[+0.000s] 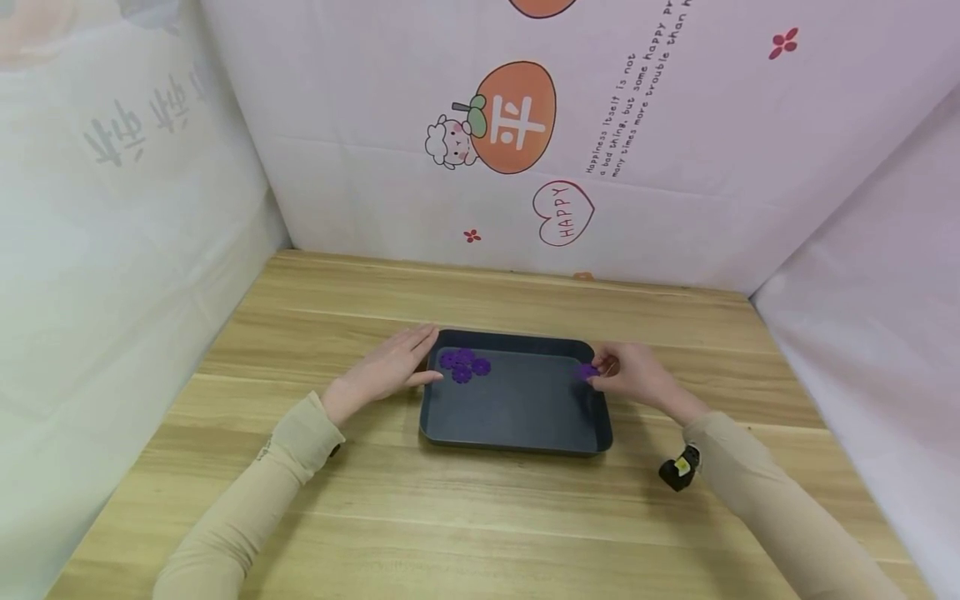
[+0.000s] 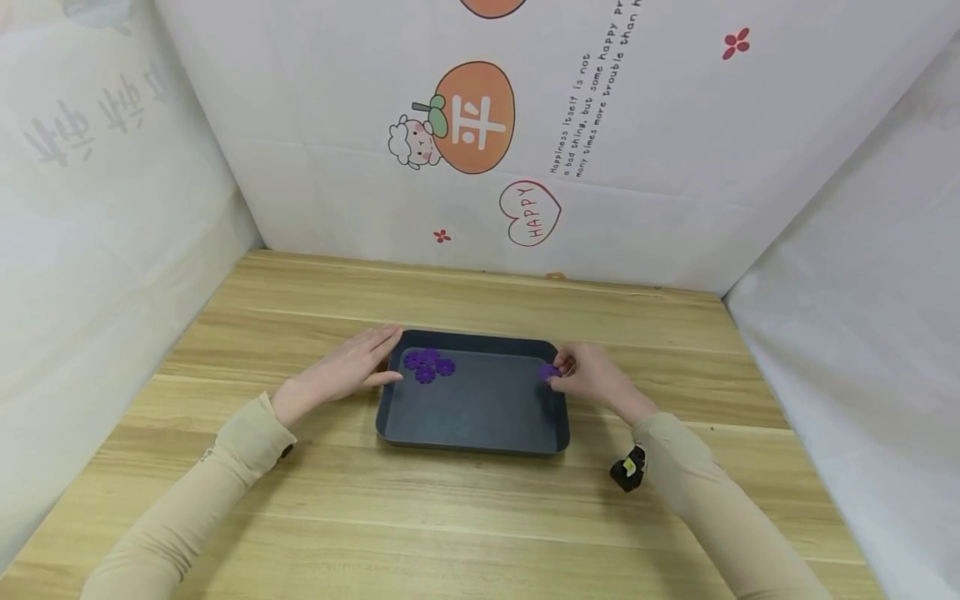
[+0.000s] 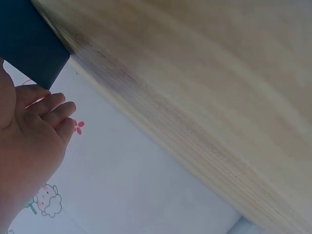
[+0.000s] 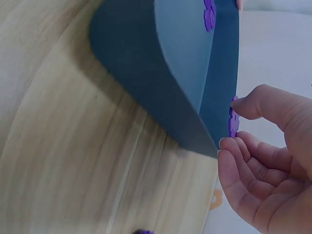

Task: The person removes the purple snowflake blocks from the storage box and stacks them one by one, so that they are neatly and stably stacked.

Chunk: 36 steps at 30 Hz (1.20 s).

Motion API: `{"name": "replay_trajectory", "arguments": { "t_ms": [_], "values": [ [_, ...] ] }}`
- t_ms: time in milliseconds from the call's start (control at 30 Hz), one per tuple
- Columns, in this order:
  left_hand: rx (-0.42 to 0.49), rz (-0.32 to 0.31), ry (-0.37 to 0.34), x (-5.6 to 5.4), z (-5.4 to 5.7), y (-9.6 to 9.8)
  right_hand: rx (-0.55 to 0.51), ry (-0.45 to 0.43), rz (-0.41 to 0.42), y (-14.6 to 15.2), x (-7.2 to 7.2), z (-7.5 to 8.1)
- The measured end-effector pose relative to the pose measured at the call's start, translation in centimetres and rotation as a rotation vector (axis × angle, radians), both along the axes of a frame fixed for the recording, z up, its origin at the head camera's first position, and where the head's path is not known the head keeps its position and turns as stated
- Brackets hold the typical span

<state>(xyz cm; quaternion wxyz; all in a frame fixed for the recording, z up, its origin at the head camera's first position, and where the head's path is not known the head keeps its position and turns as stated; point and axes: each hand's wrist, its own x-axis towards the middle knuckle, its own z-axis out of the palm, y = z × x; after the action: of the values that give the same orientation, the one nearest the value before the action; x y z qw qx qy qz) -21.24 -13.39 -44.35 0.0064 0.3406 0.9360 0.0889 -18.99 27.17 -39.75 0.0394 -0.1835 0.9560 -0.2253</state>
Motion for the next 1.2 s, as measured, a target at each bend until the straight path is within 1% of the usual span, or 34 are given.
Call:
{"name": "replay_trajectory", "arguments": {
  "t_ms": [233, 433, 600, 800, 1033, 1200],
  "values": [
    [0.01, 0.002, 0.004, 0.1, 0.0, 0.0, -0.01, 0.008, -0.033, 1.8, 0.3, 0.1],
    [0.023, -0.001, -0.003, 0.1, 0.1, 0.0, 0.008, -0.024, -0.082, 3.2, 0.5, 0.2],
    [0.018, 0.001, -0.011, 0.0, 0.1, -0.1, 0.025, -0.035, -0.103, 4.2, 0.6, 0.1],
    [0.016, -0.004, -0.005, -0.1, 0.0, -0.1, 0.031, -0.06, -0.139, 5.1, 0.9, 0.0],
    [0.01, -0.005, -0.006, -0.1, 0.0, -0.1, 0.025, -0.06, -0.167, 6.6, 1.2, -0.1],
    [0.008, -0.008, -0.002, 0.1, 0.1, 0.0, 0.044, -0.054, -0.188, 7.4, 1.3, -0.2]
  ]
}}
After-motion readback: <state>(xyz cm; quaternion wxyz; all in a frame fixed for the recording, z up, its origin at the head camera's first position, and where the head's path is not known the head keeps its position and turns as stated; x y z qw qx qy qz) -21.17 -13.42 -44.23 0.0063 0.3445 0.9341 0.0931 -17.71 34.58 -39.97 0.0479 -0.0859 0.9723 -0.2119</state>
